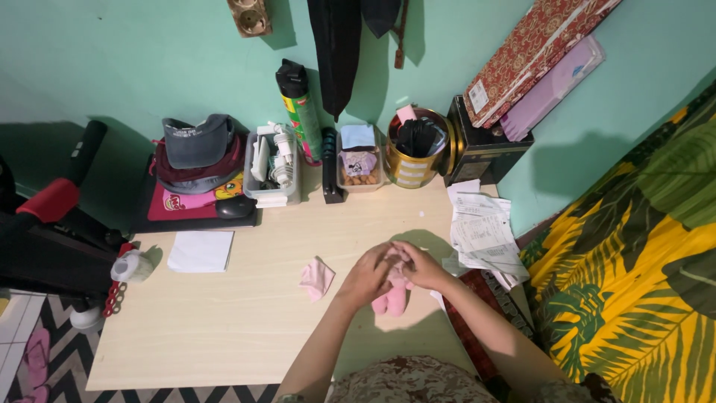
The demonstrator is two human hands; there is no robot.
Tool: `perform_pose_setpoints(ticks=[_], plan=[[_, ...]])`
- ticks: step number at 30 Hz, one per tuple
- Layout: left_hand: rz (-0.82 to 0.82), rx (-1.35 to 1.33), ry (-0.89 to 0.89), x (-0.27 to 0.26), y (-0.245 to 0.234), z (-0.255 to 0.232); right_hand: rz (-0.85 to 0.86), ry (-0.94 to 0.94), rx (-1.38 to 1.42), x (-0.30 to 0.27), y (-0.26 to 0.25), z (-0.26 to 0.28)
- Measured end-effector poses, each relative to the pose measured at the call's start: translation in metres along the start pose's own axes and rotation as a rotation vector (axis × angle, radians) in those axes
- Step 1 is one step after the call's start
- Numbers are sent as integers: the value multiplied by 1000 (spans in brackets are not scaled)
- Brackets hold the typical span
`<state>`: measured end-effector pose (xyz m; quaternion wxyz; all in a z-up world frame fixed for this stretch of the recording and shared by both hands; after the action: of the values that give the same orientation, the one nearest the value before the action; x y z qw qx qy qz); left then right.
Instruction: The person folds a blue cloth and places it on the desk, then folds a purple sock and places it in a tin container. They fold a pink sock and place it in the same tin. The person picks up a red notebook, places it on a stack, and then arranges several papers on the desk. Finally, they use a pink cloth to wipe the desk surface.
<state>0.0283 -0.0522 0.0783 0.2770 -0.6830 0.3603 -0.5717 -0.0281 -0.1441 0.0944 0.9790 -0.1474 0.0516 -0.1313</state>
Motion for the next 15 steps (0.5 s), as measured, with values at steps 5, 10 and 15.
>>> perform_pose_setpoints(ticks=[5, 10, 15], plan=[[232, -45, -113, 6, -18, -2, 36, -3, 45, 2, 3, 8], [319, -169, -211, -2, -7, 6, 41, 13, 107, 3, 4, 3], [476, -230, -434, -19, 23, 22, -7, -90, 159, 1, 0, 4]])
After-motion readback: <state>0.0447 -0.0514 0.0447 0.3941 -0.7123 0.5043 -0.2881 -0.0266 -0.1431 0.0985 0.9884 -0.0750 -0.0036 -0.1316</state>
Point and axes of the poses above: each hand's wrist, its own x-axis towards the middle knuckle, its own y-axis out of the palm, z = x × y, the point moved 8 cm from there along x, towards the middle knuckle, and after that the axes turned 14 degrees about x, right-handed, at the moved point
